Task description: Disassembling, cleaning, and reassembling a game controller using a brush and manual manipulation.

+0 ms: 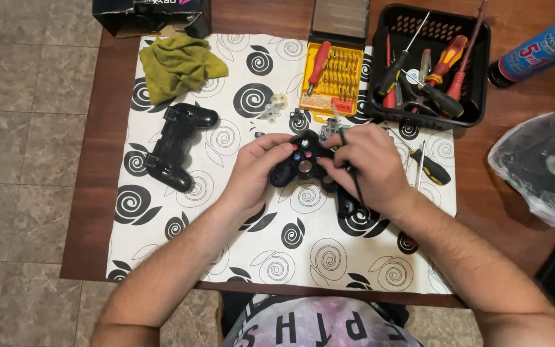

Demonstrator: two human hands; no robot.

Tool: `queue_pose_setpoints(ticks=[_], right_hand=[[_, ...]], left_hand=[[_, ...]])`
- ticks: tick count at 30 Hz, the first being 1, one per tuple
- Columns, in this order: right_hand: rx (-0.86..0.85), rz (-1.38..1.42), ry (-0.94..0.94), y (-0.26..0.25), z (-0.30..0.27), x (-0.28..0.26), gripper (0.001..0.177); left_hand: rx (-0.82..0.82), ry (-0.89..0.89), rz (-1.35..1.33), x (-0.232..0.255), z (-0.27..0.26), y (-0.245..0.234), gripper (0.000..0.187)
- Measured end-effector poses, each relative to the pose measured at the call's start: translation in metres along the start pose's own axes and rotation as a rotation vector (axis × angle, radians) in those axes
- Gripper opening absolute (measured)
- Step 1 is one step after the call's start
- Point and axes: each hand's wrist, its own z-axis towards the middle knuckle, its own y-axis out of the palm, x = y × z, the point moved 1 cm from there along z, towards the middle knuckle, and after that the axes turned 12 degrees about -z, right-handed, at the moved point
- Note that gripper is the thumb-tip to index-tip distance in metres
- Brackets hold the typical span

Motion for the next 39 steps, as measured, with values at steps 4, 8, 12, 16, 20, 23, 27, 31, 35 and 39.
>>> queue_pose_setpoints(ticks=[4, 8, 12, 16, 20, 23, 27, 31, 35, 39], right_hand=[[-0.007, -0.026, -0.053, 0.004, -0.002, -0.001, 0.027], [0.031, -0.080, -0.192, 0.005, 0.001, -0.006, 0.025], [0.049, -0.108, -0.266, 0.016, -0.009, 0.001, 0.025], [0.051, -0.114, -0.306, 0.015, -0.006, 0.000, 0.025], [0.047, -0.136, -0.327, 0.014, -0.006, -0.001, 0.029], [0.049, -0.151, -0.336, 0.013, -0.006, -0.002, 0.029], [0.048, -0.144, -0.328, 0.012, -0.005, -0.006, 0.029], [0.073, -0.140, -0.344, 0.012, -0.003, -0.007, 0.028], [0.061, -0.116, -0.319, 0.012, -0.004, -0.007, 0.026], [0.063, -0.051, -0.290, 0.013, -0.002, -0.007, 0.028]], left_hand=[[0.036, 0.002, -0.032, -0.003, -0.005, 0.009, 0.028], [0.057, 0.006, -0.012, 0.002, -0.014, 0.023, 0.026], [0.059, 0.003, -0.012, -0.005, -0.012, 0.020, 0.026], [0.060, -0.001, 0.002, -0.002, -0.014, 0.025, 0.026], [0.046, -0.014, 0.017, -0.008, -0.013, 0.021, 0.026], [0.043, -0.014, 0.014, -0.010, -0.014, 0.020, 0.027], [0.045, -0.014, 0.027, -0.011, -0.014, 0.020, 0.027], [0.036, -0.021, 0.044, -0.011, -0.015, 0.019, 0.028], [0.034, -0.028, 0.068, -0.010, -0.017, 0.019, 0.027], [0.024, -0.032, 0.086, -0.011, -0.016, 0.020, 0.028]])
